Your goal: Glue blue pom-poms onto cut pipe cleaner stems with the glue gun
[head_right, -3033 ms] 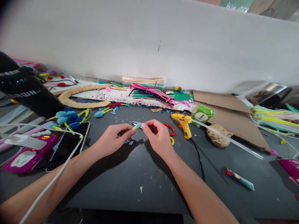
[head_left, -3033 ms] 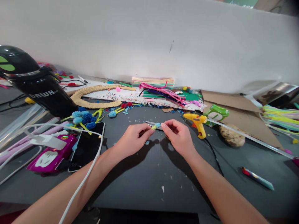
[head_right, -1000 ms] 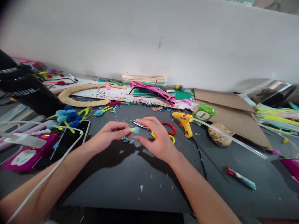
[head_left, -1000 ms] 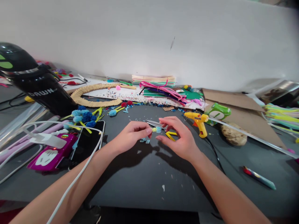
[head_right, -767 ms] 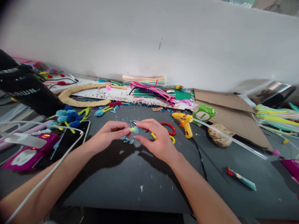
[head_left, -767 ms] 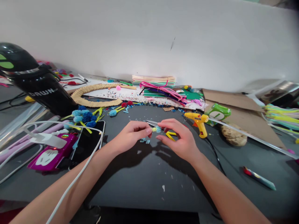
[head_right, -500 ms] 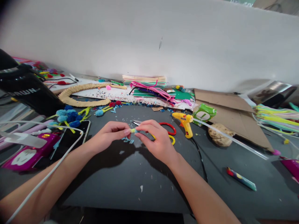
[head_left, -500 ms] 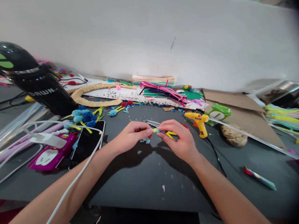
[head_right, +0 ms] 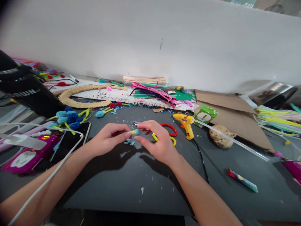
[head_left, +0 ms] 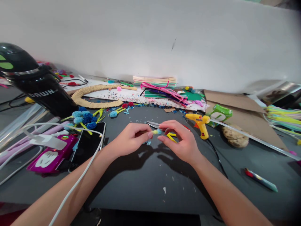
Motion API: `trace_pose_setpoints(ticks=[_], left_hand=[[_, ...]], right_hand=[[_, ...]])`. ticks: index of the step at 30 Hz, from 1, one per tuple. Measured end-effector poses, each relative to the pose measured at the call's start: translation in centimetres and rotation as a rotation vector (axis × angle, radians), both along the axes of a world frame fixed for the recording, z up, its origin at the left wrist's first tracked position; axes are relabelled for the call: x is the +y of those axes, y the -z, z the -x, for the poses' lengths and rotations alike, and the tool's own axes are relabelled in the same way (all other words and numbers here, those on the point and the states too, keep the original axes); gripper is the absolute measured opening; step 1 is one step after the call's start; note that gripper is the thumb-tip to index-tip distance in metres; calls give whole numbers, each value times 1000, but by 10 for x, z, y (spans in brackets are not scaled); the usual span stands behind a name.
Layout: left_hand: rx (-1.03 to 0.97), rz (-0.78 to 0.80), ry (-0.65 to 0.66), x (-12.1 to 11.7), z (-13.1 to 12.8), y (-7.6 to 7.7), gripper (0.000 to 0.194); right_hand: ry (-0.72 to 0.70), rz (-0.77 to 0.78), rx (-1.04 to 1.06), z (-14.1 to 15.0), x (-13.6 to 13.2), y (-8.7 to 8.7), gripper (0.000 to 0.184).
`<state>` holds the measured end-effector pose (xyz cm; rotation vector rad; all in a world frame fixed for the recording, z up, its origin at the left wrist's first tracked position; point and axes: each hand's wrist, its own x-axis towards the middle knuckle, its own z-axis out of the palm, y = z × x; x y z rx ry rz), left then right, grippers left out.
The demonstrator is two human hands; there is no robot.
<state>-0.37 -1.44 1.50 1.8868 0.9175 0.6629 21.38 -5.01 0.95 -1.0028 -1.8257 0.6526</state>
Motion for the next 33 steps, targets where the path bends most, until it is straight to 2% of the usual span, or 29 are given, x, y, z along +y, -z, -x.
trace_pose_setpoints(ticks=[4,7,11,21,25,28,33], left_hand=[[102,-211,1,-1,2,-2,29],[132,-272,8,-1,2,-3,29],[146,-278,12,-1,2,-2,30],[112,-246,33,-1,1,-2,32],[85,-202,13,-1,2,-1,32],[67,-169,-5,-1,2,-1,33],[59,-157,-4,-1,2,-2,32]], right_hand=[[-44,77,4,-4,2,-1,29],[-87,113,1,-6,3,-2,26],[-86,126,14,-4,2,1,25],[-18,-6,-28,1,2,2,13],[-2,-28,-30,0,3,4,21],[-22,4,-10,-2,3,3,30],[11,139,103,-1,3,0,15]])
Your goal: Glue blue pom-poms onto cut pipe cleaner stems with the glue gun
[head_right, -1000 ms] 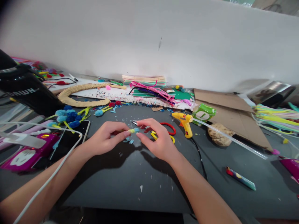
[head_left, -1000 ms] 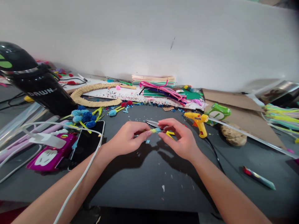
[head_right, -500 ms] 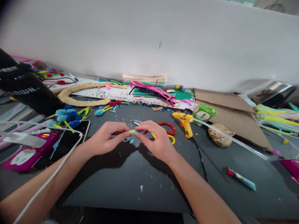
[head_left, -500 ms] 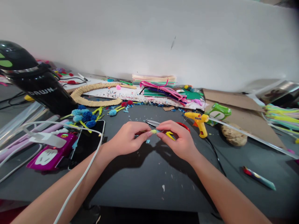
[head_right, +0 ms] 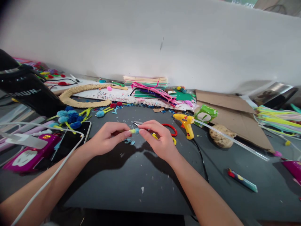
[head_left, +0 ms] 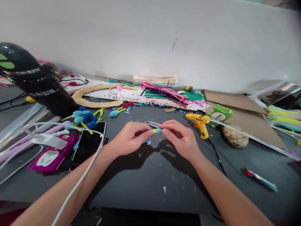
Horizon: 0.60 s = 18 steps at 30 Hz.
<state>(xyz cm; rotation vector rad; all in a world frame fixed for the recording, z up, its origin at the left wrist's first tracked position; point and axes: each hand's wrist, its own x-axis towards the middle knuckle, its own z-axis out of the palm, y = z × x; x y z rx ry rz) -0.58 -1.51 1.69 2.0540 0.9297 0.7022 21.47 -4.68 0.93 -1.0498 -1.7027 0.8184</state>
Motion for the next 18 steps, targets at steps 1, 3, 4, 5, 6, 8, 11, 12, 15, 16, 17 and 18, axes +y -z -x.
trace_pose_setpoints(ticks=[1,3,4,5,6,8,11,12,15,16,17,18], left_hand=[[1,-6,4,0,0,0,32],[5,-23,13,-1,-1,1,30],[9,-35,16,-1,-2,1,30],[14,-49,17,-1,-2,1,29],[18,-61,19,-1,-2,2,29],[23,-77,17,-1,-3,2,28],[24,-81,20,-1,-3,3,26],[22,-79,22,0,-3,3,26],[17,-69,27,0,-3,2,26],[16,-64,28,0,-3,2,26],[16,-59,30,0,-3,2,26],[16,-54,31,0,-3,2,27]], right_hand=[[12,30,20,1,0,0,13],[24,89,50,4,1,1,12],[26,118,58,5,1,1,12],[25,144,62,6,1,1,12],[22,167,64,7,2,1,12],[14,201,69,8,1,1,13],[-4,225,75,7,1,0,13],[-8,229,75,7,1,0,13],[-16,238,69,6,0,0,13],[-18,241,66,5,0,0,13],[-21,244,62,5,0,0,13],[-27,244,57,5,0,0,14]])
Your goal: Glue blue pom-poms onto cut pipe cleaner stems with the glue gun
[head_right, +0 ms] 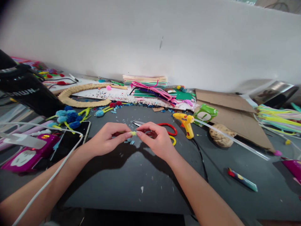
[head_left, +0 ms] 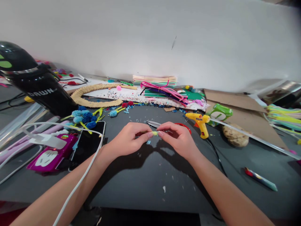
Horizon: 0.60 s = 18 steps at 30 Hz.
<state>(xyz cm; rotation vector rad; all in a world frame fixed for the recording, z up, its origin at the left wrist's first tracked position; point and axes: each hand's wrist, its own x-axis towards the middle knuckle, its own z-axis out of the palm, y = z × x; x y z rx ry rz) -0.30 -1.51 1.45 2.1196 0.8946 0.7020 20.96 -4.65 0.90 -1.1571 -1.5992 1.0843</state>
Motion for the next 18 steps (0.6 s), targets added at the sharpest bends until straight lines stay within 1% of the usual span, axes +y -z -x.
trace_pose_setpoints(ticks=[3,6,8,10,13,15,18], left_hand=[[-2,15,1,0,1,0,27],[-9,8,-5,1,1,1,27],[-7,-30,-9,1,2,1,26],[0,-85,-8,2,2,1,24],[17,-151,1,3,3,1,20],[33,-177,4,3,3,1,20],[62,-223,-6,4,4,1,20]], right_hand=[[-8,2,0,0,0,0,16],[28,28,38,-1,2,-1,18],[53,67,110,-3,3,-1,23],[44,106,174,-5,5,0,26],[-53,142,162,-9,5,1,25],[-132,152,135,-11,4,2,28],[-178,118,105,-11,2,3,30]])
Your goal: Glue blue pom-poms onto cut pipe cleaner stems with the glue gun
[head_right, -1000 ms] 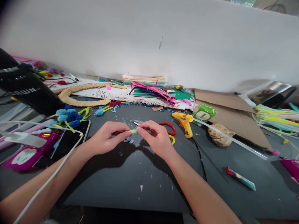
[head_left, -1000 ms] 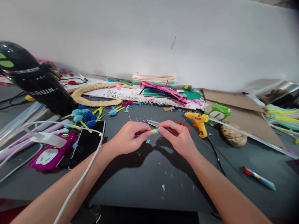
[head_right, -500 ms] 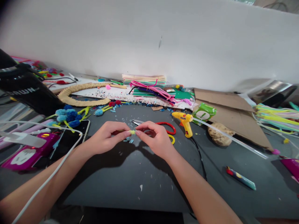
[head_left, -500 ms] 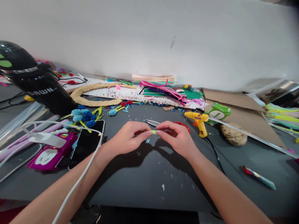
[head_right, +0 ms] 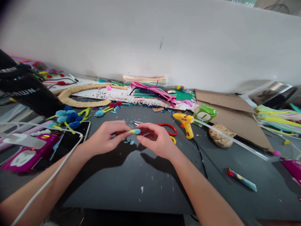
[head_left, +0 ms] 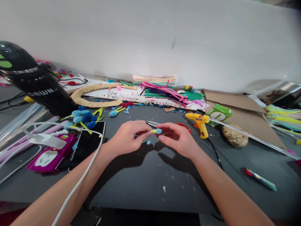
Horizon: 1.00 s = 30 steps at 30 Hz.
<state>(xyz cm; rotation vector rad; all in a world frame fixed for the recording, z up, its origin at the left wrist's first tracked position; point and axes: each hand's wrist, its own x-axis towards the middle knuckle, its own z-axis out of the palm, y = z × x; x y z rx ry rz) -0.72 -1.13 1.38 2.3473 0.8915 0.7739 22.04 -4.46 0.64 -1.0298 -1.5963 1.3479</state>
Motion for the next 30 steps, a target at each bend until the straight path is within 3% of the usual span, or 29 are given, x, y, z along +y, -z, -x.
trace_pose_setpoints(ticks=[12,16,22,24,27,30], left_hand=[[59,-115,-54,2,1,4,18],[-53,-20,-67,3,2,1,21],[-241,166,-107,2,1,-3,27],[-265,204,-87,1,0,-2,27],[-268,216,-32,0,-1,0,26],[-260,194,4,0,-3,3,22]], right_hand=[[138,-192,-153,5,-6,-3,28],[278,-182,-145,-3,0,-5,20],[404,-215,-246,-15,5,-6,44],[389,-249,-277,-14,4,-7,42],[246,-279,-217,-9,0,-8,19],[135,-286,-145,-1,-5,-8,44]])
